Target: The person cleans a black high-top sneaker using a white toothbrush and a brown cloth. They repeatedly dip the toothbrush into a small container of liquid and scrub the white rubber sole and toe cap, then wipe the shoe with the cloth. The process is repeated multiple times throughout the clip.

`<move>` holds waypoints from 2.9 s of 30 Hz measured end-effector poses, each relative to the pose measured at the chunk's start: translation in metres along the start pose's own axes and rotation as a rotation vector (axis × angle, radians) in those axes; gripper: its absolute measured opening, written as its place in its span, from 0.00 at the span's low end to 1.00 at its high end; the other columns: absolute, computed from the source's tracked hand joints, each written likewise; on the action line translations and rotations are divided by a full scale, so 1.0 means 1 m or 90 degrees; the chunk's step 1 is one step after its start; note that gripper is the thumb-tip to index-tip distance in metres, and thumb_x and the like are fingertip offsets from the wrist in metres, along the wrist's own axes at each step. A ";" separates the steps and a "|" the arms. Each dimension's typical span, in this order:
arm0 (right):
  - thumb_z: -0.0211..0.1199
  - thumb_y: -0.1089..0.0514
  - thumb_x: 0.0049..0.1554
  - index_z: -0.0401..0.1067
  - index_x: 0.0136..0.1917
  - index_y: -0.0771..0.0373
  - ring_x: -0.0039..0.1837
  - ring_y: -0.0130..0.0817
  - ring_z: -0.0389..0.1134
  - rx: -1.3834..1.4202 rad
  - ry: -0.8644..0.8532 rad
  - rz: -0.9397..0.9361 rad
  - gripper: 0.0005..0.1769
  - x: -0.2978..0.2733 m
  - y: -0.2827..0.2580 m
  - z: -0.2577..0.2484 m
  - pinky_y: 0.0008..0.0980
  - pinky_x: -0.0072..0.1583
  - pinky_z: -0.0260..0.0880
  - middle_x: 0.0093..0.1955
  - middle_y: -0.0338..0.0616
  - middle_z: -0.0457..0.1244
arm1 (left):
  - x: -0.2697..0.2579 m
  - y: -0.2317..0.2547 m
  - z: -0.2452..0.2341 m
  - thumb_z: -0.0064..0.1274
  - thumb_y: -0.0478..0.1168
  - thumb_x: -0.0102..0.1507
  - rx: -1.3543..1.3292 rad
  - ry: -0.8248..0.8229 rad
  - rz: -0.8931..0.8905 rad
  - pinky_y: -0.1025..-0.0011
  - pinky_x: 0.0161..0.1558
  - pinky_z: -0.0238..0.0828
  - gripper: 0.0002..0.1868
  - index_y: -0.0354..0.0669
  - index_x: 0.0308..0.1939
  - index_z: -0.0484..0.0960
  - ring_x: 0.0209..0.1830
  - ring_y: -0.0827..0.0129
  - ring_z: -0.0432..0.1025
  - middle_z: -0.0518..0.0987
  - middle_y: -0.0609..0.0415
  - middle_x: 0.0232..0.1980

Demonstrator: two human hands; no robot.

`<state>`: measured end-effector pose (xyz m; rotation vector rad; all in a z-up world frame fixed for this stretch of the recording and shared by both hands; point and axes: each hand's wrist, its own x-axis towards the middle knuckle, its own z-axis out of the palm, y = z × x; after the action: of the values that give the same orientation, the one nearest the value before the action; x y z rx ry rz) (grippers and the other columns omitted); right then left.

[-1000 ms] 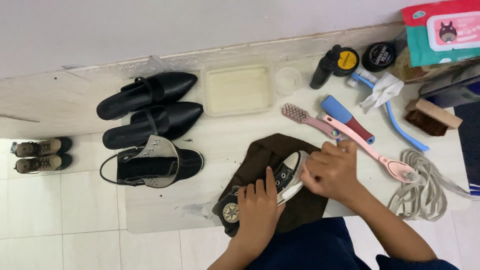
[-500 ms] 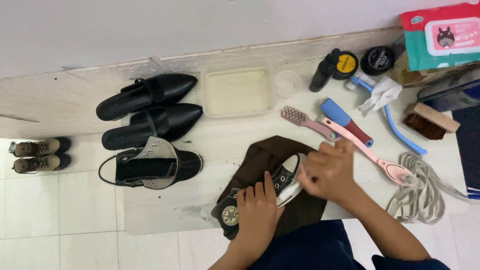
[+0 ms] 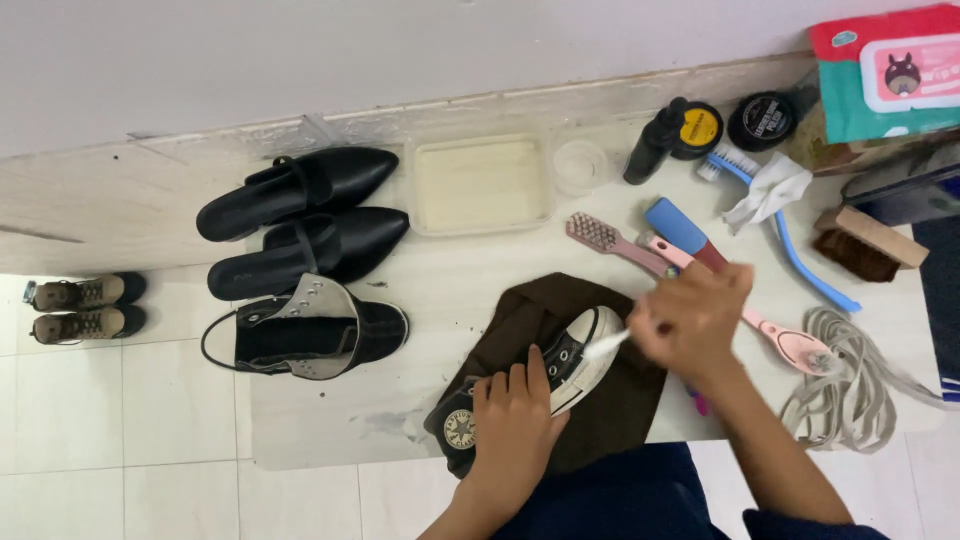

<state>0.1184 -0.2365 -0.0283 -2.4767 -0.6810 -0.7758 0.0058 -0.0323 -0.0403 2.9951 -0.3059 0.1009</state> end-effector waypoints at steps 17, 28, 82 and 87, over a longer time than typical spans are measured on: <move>0.54 0.63 0.51 0.50 0.22 0.54 0.32 0.31 0.48 -0.013 0.070 0.032 0.21 -0.002 -0.026 0.012 0.38 0.49 0.40 0.21 0.31 0.48 | 0.005 -0.021 0.006 0.68 0.55 0.50 -0.136 -0.070 0.003 0.59 0.40 0.66 0.40 0.38 0.59 0.74 0.34 0.58 0.73 0.78 0.53 0.36; 0.54 0.61 0.52 0.52 0.22 0.53 0.30 0.31 0.46 0.025 0.087 0.008 0.20 -0.008 -0.026 0.018 0.37 0.49 0.40 0.22 0.32 0.48 | 0.007 -0.027 0.011 0.56 0.59 0.60 -0.170 -0.066 0.011 0.61 0.37 0.66 0.32 0.39 0.57 0.74 0.33 0.59 0.72 0.77 0.53 0.36; 0.59 0.59 0.60 0.57 0.26 0.56 0.37 0.39 0.55 -0.157 0.046 0.081 0.22 0.028 0.019 0.012 0.42 0.50 0.42 0.26 0.34 0.56 | 0.009 -0.030 -0.042 0.48 0.55 0.65 -0.292 -0.144 -0.097 0.52 0.46 0.66 0.27 0.38 0.59 0.68 0.42 0.51 0.74 0.79 0.46 0.44; 0.52 0.62 0.61 0.65 0.43 0.51 0.48 0.36 0.55 -0.577 0.061 0.001 0.06 0.074 0.034 0.026 0.34 0.53 0.50 0.38 0.36 0.54 | 0.009 -0.028 -0.077 0.43 0.56 0.65 -0.450 -0.306 -0.225 0.51 0.56 0.64 0.37 0.44 0.72 0.51 0.58 0.46 0.69 0.69 0.42 0.65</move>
<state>0.2016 -0.2249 -0.0106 -3.1782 -0.3122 -1.4304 0.0158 0.0031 0.0329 2.2770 0.1332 -0.6277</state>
